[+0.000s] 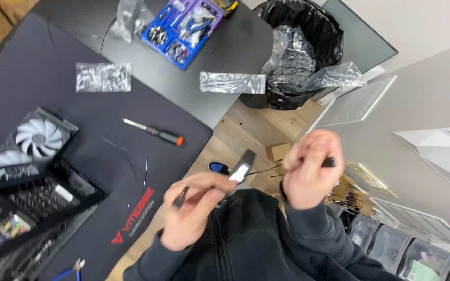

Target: The person handles a computer fan, removes its packaging, and untangles its wires by hand before setting it down next to a computer case.

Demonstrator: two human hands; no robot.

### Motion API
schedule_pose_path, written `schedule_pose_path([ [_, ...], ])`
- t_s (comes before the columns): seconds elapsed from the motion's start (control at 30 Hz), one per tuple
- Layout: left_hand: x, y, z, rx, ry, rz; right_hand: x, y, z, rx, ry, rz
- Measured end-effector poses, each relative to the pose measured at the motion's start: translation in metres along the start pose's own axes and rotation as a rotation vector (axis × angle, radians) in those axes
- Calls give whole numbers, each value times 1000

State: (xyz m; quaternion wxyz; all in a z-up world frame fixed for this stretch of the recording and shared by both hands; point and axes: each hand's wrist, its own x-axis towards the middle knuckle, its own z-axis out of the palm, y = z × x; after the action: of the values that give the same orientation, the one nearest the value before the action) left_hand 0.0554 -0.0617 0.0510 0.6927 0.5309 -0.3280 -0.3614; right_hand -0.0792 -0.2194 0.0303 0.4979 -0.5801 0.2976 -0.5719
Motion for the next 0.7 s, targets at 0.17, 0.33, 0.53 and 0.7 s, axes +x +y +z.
schedule_pose_path([
  [0.17,95,-65,79,-34,-40,-40,99,96,-54,-537,329,-123],
  [0.33,94,-83,119,-112,-146,57,82,44,-81,-314,276,-11],
  [0.53,94,-74,105,-57,-268,92,41,58,-117,-103,230,213],
  [0.7,68,-98,87,-23,-103,-58,27,61,-88,-4,106,368],
])
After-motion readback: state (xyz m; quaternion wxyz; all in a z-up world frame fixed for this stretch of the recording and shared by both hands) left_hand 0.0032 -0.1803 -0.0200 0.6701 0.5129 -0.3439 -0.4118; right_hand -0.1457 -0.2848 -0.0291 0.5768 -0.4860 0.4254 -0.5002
